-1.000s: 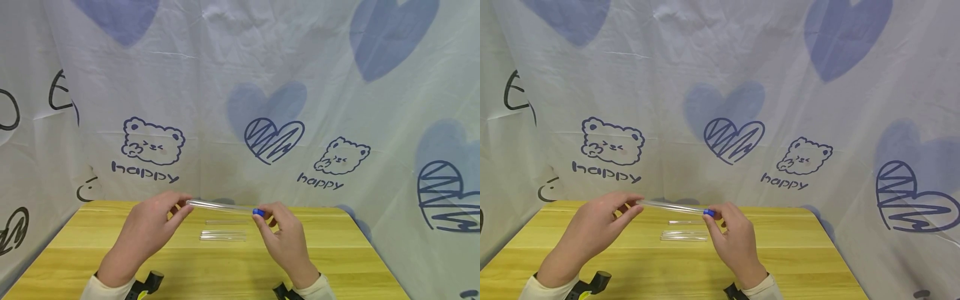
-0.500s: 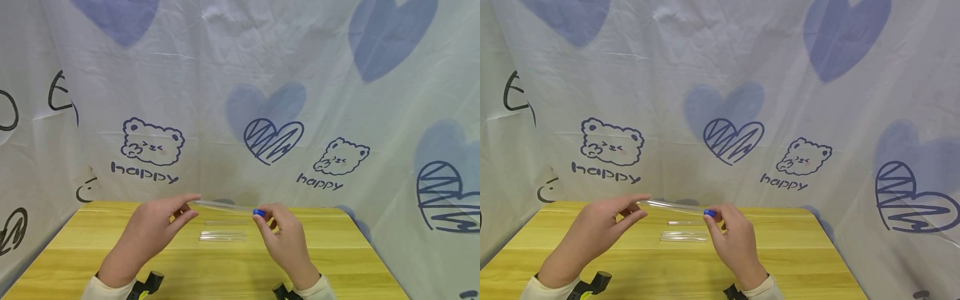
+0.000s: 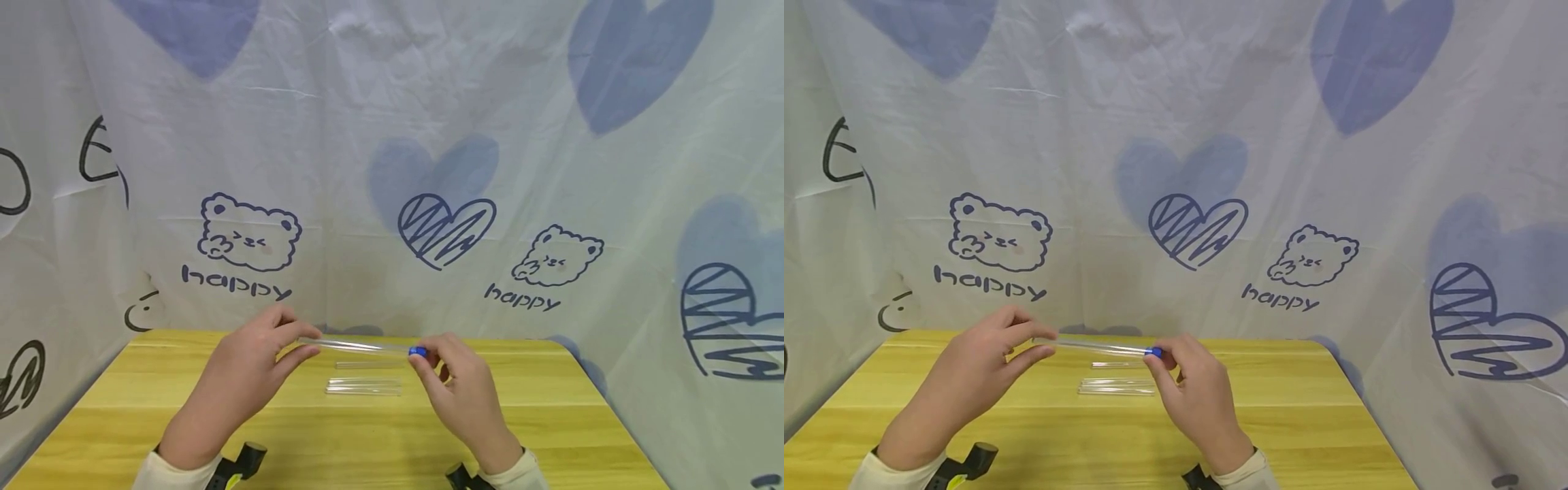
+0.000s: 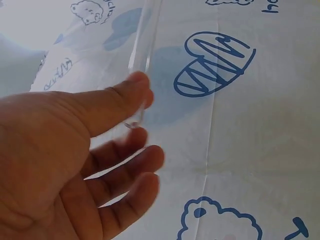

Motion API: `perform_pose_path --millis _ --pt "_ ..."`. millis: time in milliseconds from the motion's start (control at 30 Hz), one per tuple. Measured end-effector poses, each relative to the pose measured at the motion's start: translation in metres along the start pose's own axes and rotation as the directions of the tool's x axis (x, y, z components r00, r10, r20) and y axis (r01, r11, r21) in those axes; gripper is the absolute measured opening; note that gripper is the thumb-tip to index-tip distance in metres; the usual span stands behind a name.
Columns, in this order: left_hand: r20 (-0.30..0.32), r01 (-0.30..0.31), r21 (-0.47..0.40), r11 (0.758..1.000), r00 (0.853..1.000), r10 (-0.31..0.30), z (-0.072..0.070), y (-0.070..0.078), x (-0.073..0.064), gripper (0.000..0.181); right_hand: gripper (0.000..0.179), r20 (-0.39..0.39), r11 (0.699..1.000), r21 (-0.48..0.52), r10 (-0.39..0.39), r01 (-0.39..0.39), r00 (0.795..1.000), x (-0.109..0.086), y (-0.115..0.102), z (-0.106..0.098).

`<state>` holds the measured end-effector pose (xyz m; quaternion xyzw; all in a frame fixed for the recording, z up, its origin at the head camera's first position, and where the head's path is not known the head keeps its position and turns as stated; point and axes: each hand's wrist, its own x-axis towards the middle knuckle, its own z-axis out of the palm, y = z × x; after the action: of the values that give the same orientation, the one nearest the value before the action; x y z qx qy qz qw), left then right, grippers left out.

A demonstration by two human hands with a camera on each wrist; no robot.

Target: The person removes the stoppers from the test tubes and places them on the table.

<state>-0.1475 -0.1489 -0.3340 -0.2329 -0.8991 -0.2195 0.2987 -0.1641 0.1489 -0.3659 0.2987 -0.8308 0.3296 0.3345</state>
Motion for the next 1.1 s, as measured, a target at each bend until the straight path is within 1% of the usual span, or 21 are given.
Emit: perform_pose_path --millis 133,267,333,400,533,733,800,867,933,1000,1100 --pt "-0.009 -0.042 0.024 0.999 0.999 0.043 -0.0001 -0.0016 -0.0003 0.013 0.006 0.048 0.995 -0.013 -0.101 0.102 0.994 0.0007 0.0013 -0.0023" --pt "-0.035 -0.061 0.017 0.998 0.997 0.062 0.0000 -0.0037 -0.0011 0.013 0.012 0.067 0.977 -0.010 -0.212 0.213 0.975 0.0020 0.0025 -0.0045" --pt "-0.046 -0.065 0.007 0.998 0.997 0.065 0.0003 -0.0042 -0.0011 0.014 0.015 0.067 0.969 0.002 -0.246 0.246 0.967 0.0025 0.0030 -0.0055" --pt "-0.058 -0.073 -0.001 0.997 0.996 0.073 0.0007 -0.0044 -0.0012 0.014 0.016 0.063 0.965 0.024 -0.263 0.262 0.963 0.0029 0.0034 -0.0066" --pt "-0.074 -0.096 -0.015 0.995 0.993 0.095 0.0013 -0.0040 -0.0011 0.016 0.013 0.056 0.961 0.100 -0.265 0.259 0.963 0.0032 0.0046 -0.0084" --pt "-0.096 -0.121 -0.032 0.992 0.988 0.117 0.0009 -0.0034 -0.0011 0.016 0.009 0.016 0.930 0.258 -0.275 0.262 0.961 0.0033 0.0065 -0.0082" --pt "-0.109 -0.127 -0.032 0.991 0.986 0.123 0.0006 -0.0028 -0.0011 0.016 0.008 -0.003 0.924 0.291 -0.257 0.247 0.966 0.0034 0.0062 -0.0084" --pt "-0.120 -0.128 -0.027 0.991 0.985 0.124 0.0005 -0.0017 -0.0008 0.016 0.009 -0.031 0.922 0.317 -0.223 0.221 0.974 0.0033 0.0062 -0.0081" --pt "-0.123 -0.118 -0.015 0.993 0.986 0.115 0.0002 -0.0005 0.0002 0.016 0.014 -0.063 0.924 0.327 -0.188 0.198 0.980 0.0035 0.0064 -0.0074" --pt "-0.119 -0.104 -0.003 0.995 0.988 0.103 -0.0003 0.0005 0.0011 0.017 0.022 -0.084 0.936 0.309 -0.152 0.170 0.985 0.0036 0.0068 -0.0063" --pt "-0.111 -0.086 0.010 0.996 0.990 0.086 -0.0010 0.0014 0.0019 0.019 0.027 -0.076 0.956 0.255 -0.130 0.145 0.989 0.0038 0.0080 -0.0049"
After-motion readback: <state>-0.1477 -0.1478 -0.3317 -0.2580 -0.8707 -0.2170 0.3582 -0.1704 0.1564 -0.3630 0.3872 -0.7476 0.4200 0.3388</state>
